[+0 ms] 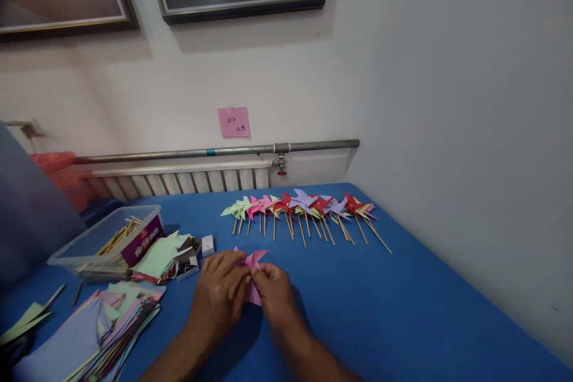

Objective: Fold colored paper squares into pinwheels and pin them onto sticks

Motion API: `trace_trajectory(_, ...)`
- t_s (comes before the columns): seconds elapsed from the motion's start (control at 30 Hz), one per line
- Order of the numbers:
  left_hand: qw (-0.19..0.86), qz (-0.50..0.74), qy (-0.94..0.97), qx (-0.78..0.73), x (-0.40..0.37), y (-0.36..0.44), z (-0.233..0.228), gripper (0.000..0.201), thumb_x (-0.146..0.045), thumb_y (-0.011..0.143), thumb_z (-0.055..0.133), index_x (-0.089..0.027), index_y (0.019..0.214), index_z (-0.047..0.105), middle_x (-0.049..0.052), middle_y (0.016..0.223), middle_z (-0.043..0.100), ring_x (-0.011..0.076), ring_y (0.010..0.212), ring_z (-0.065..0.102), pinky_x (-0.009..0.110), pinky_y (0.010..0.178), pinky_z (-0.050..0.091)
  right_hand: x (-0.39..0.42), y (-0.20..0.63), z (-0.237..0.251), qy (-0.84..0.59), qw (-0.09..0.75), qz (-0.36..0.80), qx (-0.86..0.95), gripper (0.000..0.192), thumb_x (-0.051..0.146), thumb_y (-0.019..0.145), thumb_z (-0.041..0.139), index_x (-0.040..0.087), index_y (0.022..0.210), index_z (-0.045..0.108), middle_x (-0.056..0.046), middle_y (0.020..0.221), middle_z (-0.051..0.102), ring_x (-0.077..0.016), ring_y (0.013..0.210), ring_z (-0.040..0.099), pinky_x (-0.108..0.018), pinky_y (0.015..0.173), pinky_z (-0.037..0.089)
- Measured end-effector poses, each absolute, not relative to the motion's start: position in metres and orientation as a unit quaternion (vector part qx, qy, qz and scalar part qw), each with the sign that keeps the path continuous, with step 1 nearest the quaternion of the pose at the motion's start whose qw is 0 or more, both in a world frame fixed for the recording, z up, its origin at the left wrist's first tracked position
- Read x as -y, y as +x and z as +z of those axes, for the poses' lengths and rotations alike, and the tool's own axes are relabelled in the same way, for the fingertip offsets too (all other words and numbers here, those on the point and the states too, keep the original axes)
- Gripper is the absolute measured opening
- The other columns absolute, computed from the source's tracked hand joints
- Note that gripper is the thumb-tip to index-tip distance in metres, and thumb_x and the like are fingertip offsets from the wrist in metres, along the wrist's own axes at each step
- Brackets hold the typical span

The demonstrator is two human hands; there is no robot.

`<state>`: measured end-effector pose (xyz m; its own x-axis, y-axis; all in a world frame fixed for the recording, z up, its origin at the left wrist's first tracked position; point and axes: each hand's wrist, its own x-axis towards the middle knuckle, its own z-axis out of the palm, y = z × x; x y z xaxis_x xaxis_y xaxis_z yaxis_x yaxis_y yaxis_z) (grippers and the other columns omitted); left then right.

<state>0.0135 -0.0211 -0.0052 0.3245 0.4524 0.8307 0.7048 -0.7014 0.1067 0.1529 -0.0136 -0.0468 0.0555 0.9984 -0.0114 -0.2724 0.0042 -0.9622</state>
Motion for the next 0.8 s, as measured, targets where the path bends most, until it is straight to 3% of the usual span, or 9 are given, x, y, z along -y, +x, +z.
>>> trace_trajectory(0.2, -0.006, -0.517, -0.753, 0.407, 0.014, -0.001, 0.000, 0.018, -0.022, 0.101, 0.060, -0.023, 0.101, 0.078, 0.011, 0.119, 0.081, 0.0300, 0.114, 0.074, 0.051, 0.100, 0.056, 0.011, 0.159, -0.047, -0.467, 0.576, 0.539, 0.400, 0.034, 0.055, 0.074, 0.080, 0.023, 0.071, 0.069, 0.001, 0.066, 0.063, -0.0172, 0.063, 0.051, -0.029, 0.062, 0.041)
trace_trajectory(0.27, -0.120, -0.551, -0.687, 0.458, 0.006, -0.008, 0.000, 0.019, -0.030, 0.096, 0.068, -0.022, 0.109, 0.078, 0.013, 0.117, 0.081, 0.0311, 0.112, 0.075, 0.051, 0.099, 0.059, 0.013, 0.160, -0.044, -0.461, 0.574, 0.547, 0.399, 0.034, 0.055, 0.076, 0.079, 0.023, 0.075, 0.071, 0.001, 0.068, 0.064, -0.0178, 0.064, 0.052, -0.029, 0.063, 0.041)
trace_trajectory(0.4, -0.448, -0.533, -0.535, 0.478, -0.009, -0.010, -0.008, 0.049, -0.041, 0.074, 0.087, -0.016, 0.114, 0.076, 0.012, 0.100, 0.082, 0.0267, 0.088, 0.078, 0.037, 0.078, 0.061, 0.018, 0.158, -0.038, -0.464, 0.576, 0.541, 0.400, 0.034, 0.054, 0.077, 0.080, 0.022, 0.075, 0.071, 0.001, 0.068, 0.063, -0.0169, 0.064, 0.051, -0.028, 0.062, 0.039)
trace_trajectory(0.47, -0.543, -0.507, -0.488, 0.458, -0.012, -0.005, -0.015, 0.060, -0.041, 0.063, 0.094, -0.014, 0.113, 0.075, 0.007, 0.088, 0.079, 0.0217, 0.075, 0.073, 0.030, 0.069, 0.055, 0.020, 0.157, -0.035, -0.466, 0.575, 0.540, 0.401, 0.034, 0.053, 0.076, 0.081, 0.022, 0.073, 0.070, 0.002, 0.067, 0.062, -0.0163, 0.063, 0.050, -0.028, 0.062, 0.039)
trace_trajectory(0.57, -0.566, -0.503, -0.461, 0.462, -0.012, 0.001, -0.023, 0.064, -0.036, 0.051, 0.098, -0.014, 0.108, 0.075, -0.001, 0.074, 0.071, 0.0156, 0.063, 0.062, 0.026, 0.062, 0.047, 0.020, 0.154, -0.033, -0.462, 0.566, 0.549, 0.405, 0.034, 0.052, 0.073, 0.082, 0.022, 0.071, 0.068, 0.003, 0.065, 0.060, -0.0154, 0.062, 0.048, -0.028, 0.062, 0.039)
trace_trajectory(0.8, -0.544, -0.499, -0.470, 0.485, -0.009, 0.003, -0.020, 0.048, -0.029, 0.054, 0.089, -0.017, 0.097, 0.072, -0.006, 0.063, 0.064, 0.0116, 0.053, 0.053, 0.023, 0.055, 0.037, 0.022, 0.151, -0.035, -0.463, 0.550, 0.551, 0.423, 0.033, 0.052, 0.074, 0.081, 0.024, 0.069, 0.064, 0.005, 0.064, 0.056, -0.0153, 0.061, 0.046, -0.029, 0.062, 0.037)
